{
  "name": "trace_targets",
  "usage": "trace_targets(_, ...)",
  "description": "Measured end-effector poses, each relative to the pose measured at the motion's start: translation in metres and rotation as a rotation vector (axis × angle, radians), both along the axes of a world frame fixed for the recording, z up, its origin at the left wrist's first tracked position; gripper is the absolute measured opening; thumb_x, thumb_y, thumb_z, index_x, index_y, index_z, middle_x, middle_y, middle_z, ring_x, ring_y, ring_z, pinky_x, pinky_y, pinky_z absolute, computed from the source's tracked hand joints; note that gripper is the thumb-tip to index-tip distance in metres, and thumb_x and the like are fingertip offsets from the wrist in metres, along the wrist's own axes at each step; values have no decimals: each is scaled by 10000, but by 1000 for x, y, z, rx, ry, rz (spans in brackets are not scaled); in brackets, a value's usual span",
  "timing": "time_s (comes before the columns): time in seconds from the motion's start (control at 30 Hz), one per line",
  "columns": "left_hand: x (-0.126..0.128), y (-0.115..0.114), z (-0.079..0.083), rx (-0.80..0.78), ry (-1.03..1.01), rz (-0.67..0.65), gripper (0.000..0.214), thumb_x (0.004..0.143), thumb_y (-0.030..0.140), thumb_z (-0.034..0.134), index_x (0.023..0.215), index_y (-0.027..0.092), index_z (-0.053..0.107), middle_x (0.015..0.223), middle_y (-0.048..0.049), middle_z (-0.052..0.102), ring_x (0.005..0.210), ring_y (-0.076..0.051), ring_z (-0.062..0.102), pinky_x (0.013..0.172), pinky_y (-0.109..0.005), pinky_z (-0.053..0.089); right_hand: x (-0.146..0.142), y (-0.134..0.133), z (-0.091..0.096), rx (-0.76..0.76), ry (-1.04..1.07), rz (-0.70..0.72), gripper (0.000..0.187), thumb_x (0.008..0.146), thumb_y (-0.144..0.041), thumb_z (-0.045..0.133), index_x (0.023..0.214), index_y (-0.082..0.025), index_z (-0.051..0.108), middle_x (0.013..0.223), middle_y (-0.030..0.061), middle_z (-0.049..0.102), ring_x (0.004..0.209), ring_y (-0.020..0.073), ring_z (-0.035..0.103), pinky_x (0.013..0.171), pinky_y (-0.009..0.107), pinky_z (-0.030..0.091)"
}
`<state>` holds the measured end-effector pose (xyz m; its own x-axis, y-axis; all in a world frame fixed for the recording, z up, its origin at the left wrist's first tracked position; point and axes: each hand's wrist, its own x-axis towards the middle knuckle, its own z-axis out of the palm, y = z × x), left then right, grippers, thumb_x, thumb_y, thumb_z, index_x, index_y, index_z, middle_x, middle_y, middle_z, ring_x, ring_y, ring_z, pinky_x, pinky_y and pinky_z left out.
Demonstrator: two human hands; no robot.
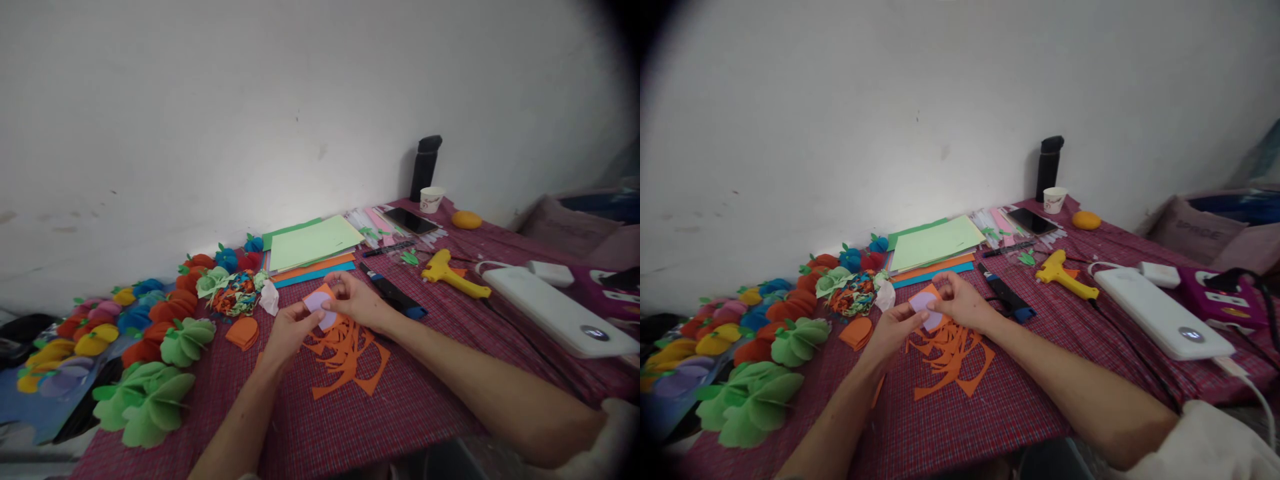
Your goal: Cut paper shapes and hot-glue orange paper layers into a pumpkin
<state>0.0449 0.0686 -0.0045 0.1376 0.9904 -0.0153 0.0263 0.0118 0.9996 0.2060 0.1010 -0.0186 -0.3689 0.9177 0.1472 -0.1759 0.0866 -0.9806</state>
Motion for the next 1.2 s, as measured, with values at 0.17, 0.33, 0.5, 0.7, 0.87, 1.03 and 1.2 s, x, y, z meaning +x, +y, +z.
trace_targets(0.17,-2,0,3,-33,17,16,260,582,341,756,717,122,720,653,-33,685,605,-131,585,609,-245,463,0,1,-3,25,-6,39,486,672,-303,699,1054,-212,412,675,-58,592,537,107,561,519,235,451)
trace_targets(0.33,1,-1,2,-48,-106,77,228,586,311,763,739,146,727,680,-22,701,590,-113,591,603,-221,454,0,2,-5,48,-17,4,501,676,-341,702,1063,-215,411,674,-59,588,557,112,566,533,237,447)
trace_targets(0.5,3,-1,1,-58,-158,102,267,595,310,760,808,151,729,693,-24,703,607,-129,607,627,-241,469,-2,2,-6,38,-4,27,493,676,-347,699,1047,-224,399,662,-64,576,555,115,563,524,234,434)
trace_targets(0.7,-5,0,1,-31,28,-12,245,592,308,755,762,134,720,675,-44,688,624,-149,604,629,-248,465,2,0,0,89,-88,68,447,700,-256,655,1054,-222,384,653,-74,538,534,101,514,498,217,394)
trace_targets(0.87,-11,1,-3,-17,250,-150,208,619,300,715,722,119,707,621,-23,644,551,-122,530,548,-226,409,8,-4,8,333,-377,89,413,707,-168,625,1063,-209,420,633,-82,482,556,92,454,519,209,343)
trace_targets(1.03,-11,0,-5,-15,339,-190,180,639,301,682,626,121,678,508,18,549,458,-83,431,459,-199,298,9,-7,10,410,-479,91,398,709,-133,616,1056,-197,431,622,-85,453,558,89,423,531,209,325)
trace_targets(1.2,-9,0,-6,-15,290,-126,187,628,303,694,623,116,679,528,2,583,472,-98,474,481,-208,343,5,-6,7,350,-366,103,399,706,-150,617,1058,-187,433,627,-84,452,566,90,434,534,209,346)
